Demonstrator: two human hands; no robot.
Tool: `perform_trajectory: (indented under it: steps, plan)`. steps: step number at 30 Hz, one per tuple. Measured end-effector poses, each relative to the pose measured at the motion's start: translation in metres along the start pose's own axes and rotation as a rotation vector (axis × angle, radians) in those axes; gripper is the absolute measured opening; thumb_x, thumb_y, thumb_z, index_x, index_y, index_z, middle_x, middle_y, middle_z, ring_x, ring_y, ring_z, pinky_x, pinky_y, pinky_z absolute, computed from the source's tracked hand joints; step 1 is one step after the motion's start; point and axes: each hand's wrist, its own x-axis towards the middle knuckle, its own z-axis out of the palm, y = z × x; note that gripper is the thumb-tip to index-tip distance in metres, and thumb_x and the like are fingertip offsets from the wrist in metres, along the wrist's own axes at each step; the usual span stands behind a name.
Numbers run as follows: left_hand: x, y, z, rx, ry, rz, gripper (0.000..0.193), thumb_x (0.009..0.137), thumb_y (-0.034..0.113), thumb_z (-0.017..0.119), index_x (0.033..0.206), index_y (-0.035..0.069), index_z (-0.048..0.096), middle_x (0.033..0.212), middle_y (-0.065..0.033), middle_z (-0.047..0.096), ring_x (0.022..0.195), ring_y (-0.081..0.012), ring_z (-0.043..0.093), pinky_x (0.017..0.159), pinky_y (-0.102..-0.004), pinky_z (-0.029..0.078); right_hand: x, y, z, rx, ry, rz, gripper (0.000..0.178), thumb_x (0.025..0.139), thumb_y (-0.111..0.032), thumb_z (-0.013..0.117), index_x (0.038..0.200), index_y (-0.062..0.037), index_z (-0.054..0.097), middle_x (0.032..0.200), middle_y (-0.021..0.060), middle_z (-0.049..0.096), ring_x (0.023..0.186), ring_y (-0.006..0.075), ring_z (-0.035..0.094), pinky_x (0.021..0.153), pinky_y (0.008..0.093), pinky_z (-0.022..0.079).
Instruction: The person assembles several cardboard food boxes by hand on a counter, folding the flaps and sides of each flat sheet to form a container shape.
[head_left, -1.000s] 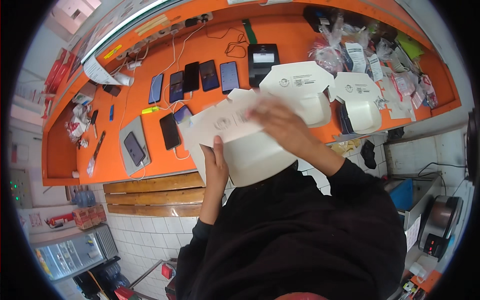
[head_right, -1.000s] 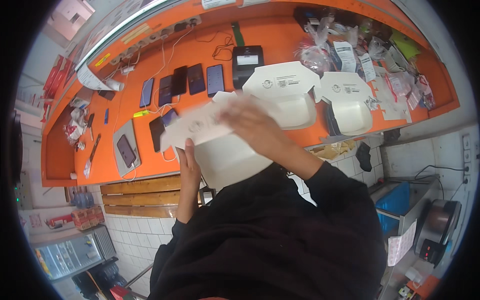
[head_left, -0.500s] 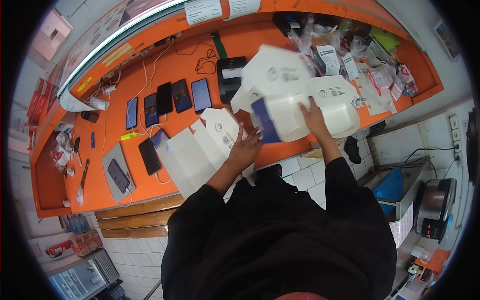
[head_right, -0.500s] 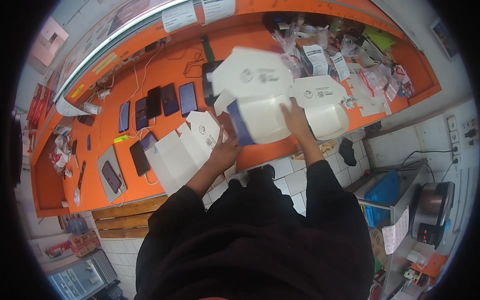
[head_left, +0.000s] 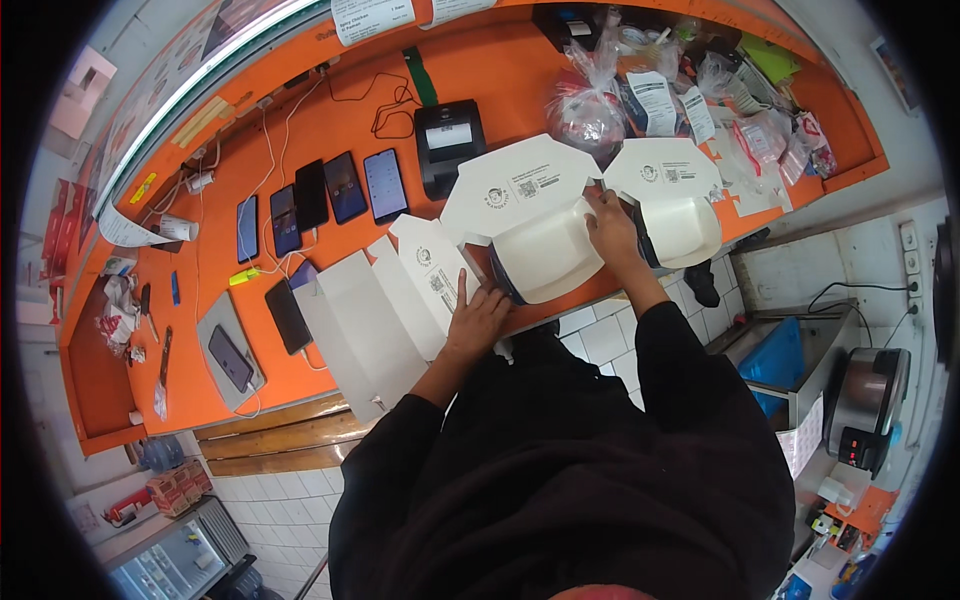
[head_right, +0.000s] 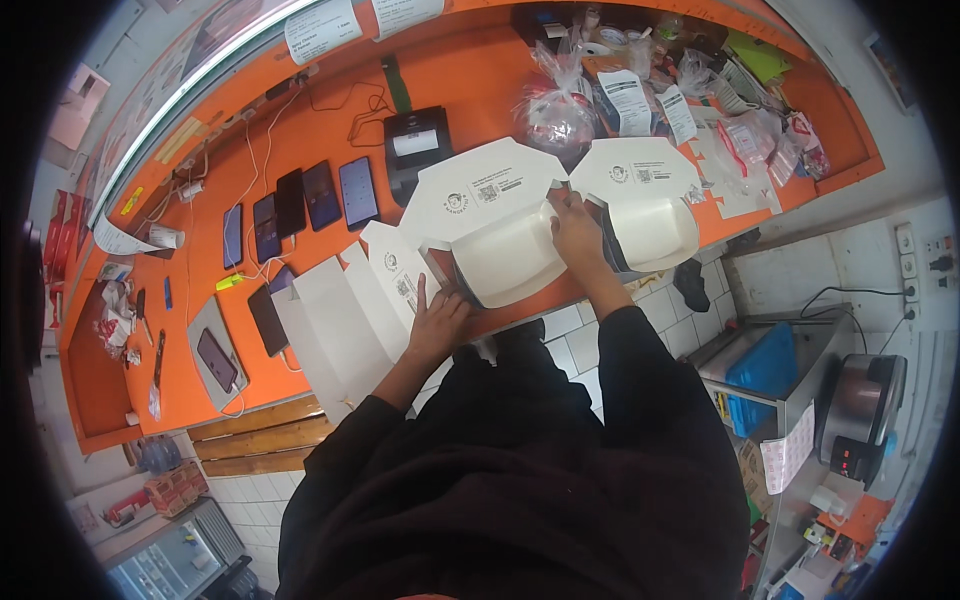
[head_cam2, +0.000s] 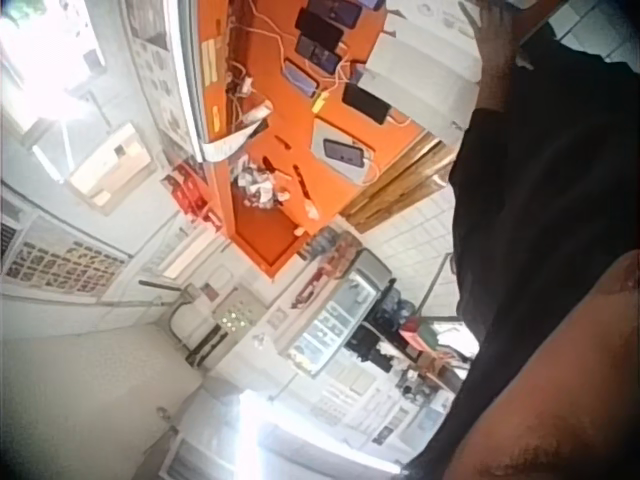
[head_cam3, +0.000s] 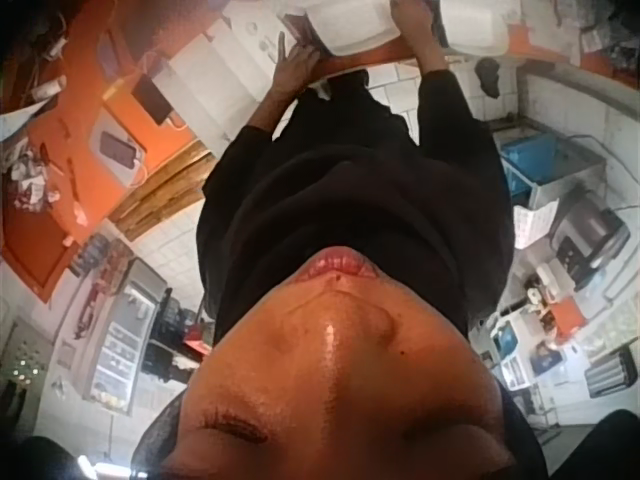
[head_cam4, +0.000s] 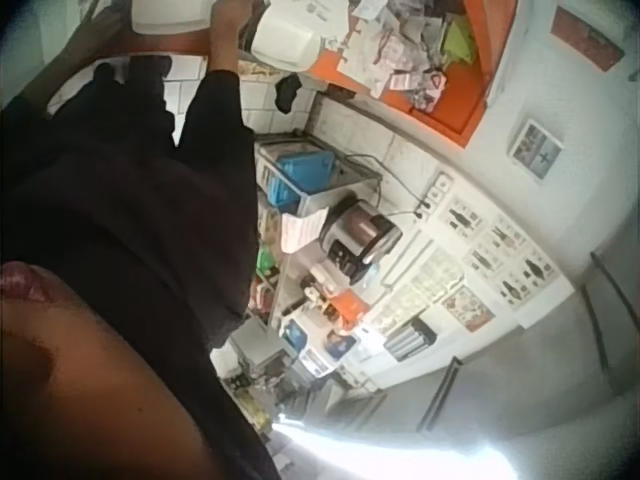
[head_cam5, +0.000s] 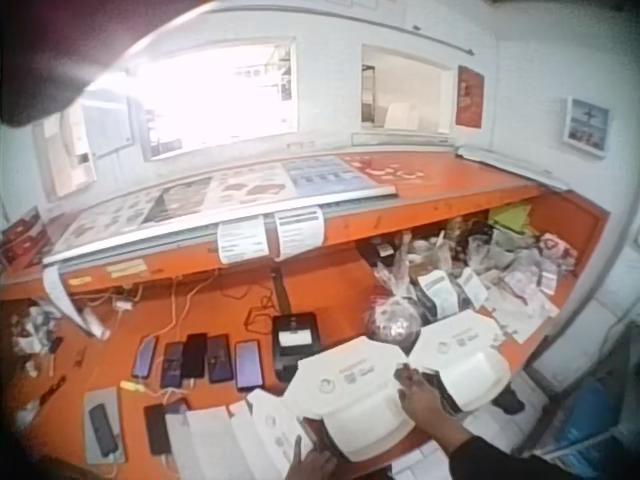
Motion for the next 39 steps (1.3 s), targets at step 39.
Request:
perform_trajectory:
  steps: [39]
  plan:
    - [0.019,-0.004,0.001,0.056,0.036,-0.231,0.028,0.082,0.033,0.067,0.102,0.014,0.064,0.114,0.0038,0.058,0.125,-0.0215,0.05,0.11,-0.0754,0.0,-0.098,-0.096,0.032,0.072,-0.139,-0.355,0.03,0.083,-0.017,0.062,0.106,-0.0012,0.052,0.071,0.0108,0.061,0.065,0.0275,0.065,0.058,0.0387,0.051]
